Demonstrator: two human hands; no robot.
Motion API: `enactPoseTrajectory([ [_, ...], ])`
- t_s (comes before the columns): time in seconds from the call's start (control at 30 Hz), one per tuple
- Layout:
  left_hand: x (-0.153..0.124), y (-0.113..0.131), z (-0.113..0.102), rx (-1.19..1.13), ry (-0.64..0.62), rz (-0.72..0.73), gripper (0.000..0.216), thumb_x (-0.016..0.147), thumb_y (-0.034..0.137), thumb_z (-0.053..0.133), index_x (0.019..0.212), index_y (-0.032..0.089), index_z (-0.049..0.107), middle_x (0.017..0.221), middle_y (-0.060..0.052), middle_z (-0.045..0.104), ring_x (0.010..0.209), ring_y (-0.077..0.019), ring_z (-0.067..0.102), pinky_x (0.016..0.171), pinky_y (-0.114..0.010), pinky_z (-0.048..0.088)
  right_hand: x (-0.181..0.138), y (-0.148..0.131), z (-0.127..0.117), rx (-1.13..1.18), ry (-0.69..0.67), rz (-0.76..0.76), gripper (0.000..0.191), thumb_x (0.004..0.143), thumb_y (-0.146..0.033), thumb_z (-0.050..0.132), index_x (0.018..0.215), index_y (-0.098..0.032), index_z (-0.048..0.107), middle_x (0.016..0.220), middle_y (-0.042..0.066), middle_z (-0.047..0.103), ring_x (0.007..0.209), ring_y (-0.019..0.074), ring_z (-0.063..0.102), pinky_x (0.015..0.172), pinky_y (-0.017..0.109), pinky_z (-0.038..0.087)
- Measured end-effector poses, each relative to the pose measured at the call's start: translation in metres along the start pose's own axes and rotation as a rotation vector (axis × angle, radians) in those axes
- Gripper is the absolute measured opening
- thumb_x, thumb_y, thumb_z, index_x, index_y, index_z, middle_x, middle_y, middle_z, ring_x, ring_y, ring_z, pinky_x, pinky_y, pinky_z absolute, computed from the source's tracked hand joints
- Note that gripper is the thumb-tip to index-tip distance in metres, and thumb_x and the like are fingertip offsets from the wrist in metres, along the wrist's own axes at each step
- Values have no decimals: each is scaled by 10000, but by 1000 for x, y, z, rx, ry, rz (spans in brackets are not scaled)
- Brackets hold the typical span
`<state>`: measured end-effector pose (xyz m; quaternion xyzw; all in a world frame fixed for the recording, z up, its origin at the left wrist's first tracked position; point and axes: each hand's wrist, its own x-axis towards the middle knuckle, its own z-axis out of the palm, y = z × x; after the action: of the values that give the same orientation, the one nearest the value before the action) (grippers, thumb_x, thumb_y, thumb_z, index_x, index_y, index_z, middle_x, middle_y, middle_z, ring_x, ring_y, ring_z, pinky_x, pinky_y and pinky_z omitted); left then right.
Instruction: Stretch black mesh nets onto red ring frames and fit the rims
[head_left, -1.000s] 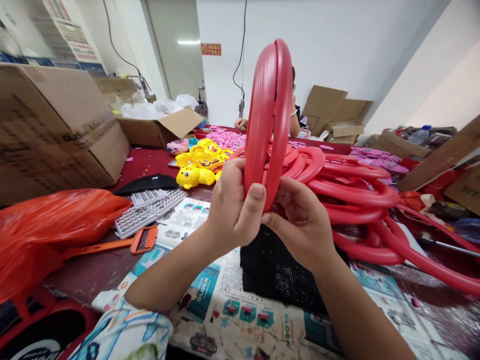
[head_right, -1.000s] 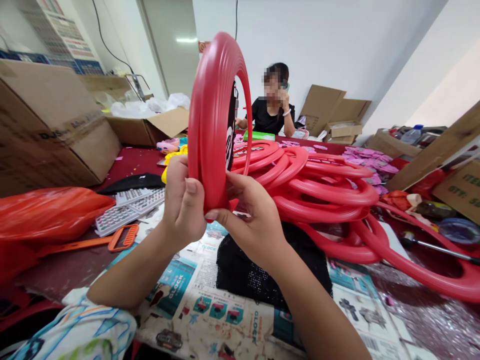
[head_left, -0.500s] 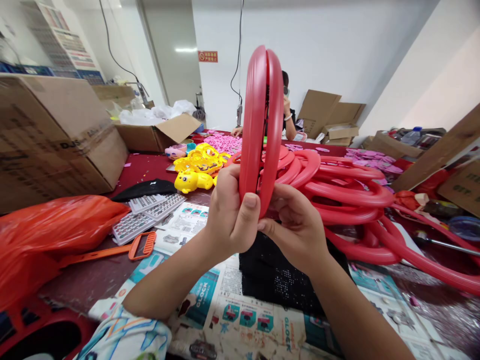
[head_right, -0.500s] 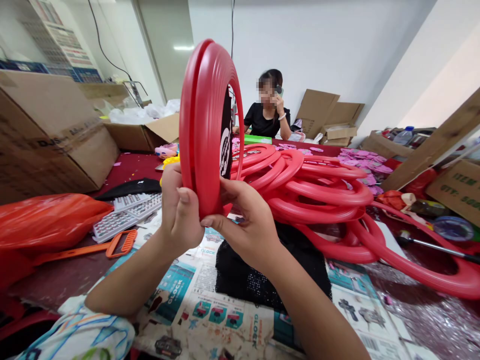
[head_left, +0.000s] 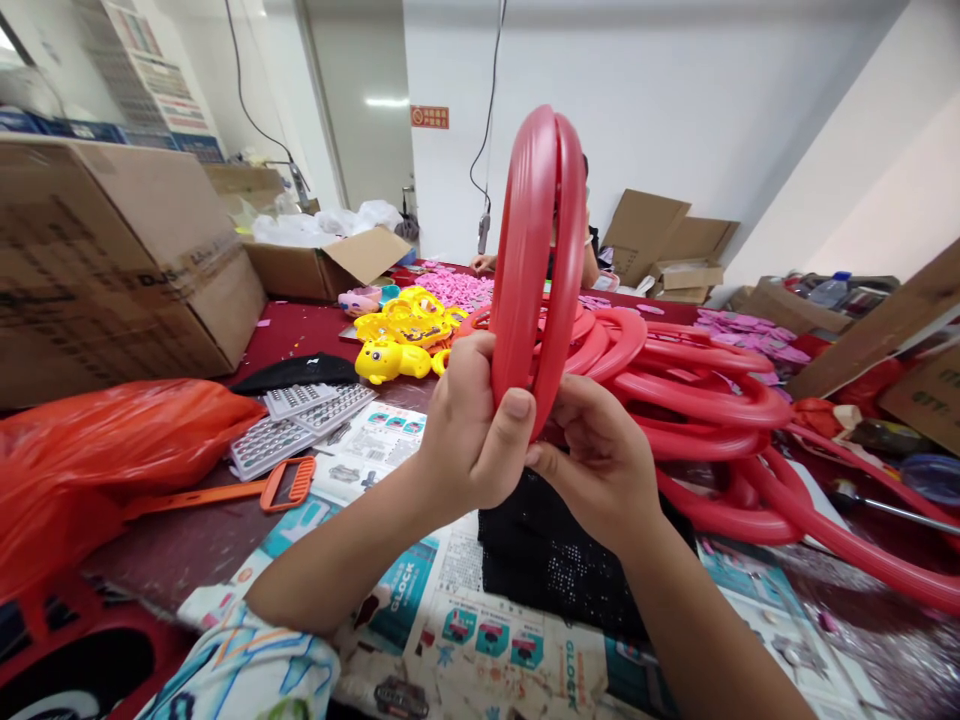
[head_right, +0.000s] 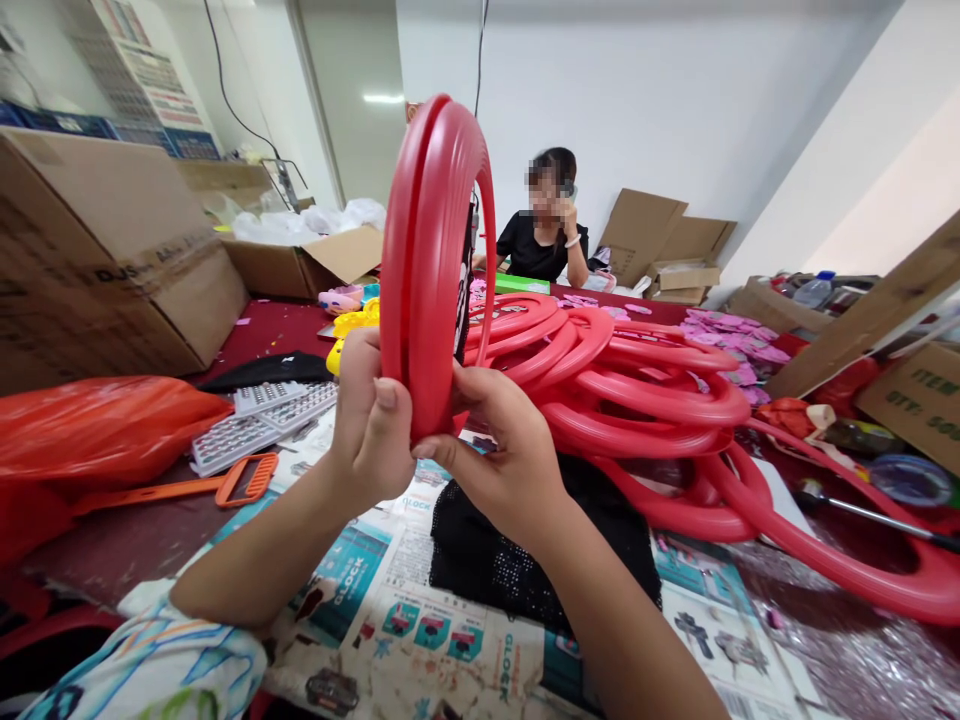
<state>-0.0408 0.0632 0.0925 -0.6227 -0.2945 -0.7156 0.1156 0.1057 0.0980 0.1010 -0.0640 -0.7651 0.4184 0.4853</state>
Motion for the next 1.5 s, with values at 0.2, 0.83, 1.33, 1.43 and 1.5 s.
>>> enactPoseTrajectory([
  [0.2, 0, 5, -2, -28, -56, -143, 369, 1070, 548, 432, 1148, 204, 538, 987, -44, 582, 821, -163, 602, 681, -329, 470, 2, -4, -1, -91, 7, 35, 507, 768, -443, 893, 1215, -309, 694, 1088, 39, 703, 977, 189, 701, 925, 343, 621],
  [0.83, 2, 7, -4, 36, -84, -120, 382, 1064, 567, 418, 1127, 204, 519, 960, -51, 594, 777, -169, 607, 647, -327, 479, 3, -14, -2, -133, -20, 36, 466, 804, -356, 876, 1229, -318, 691, 1077, 25, 701, 972, 188, 710, 888, 331, 623],
  [1.33, 4, 11, -6, -128, -123, -345, 510, 818, 546, 824, 1063, 245, 493, 926, -16, 591, 730, -156, 624, 563, -276, 532, 4, -16, -13, -611, -202, -206, 468, 932, -332, 730, 1373, -258, 594, 1283, 116, 692, 1141, 258, 676, 983, 428, 608],
  [1.43, 15, 22, -21, -13, -150, -400, 367, 778, 366, 857, 958, 222, 571, 820, 10, 626, 643, -137, 602, 523, -258, 510, 2, -21, -13, -706, -322, -222, 542, 923, -380, 739, 1420, -256, 562, 1379, 146, 630, 1248, 305, 617, 1079, 510, 561],
  [1.5, 24, 34, -36, 49, -205, -401, 259, 750, 276, 847, 904, 205, 652, 795, 12, 678, 628, -136, 616, 528, -252, 517, 1, -27, -16, -781, -362, -217, 575, 906, -432, 754, 1433, -288, 573, 1439, 149, 563, 1309, 338, 569, 1130, 561, 515],
])
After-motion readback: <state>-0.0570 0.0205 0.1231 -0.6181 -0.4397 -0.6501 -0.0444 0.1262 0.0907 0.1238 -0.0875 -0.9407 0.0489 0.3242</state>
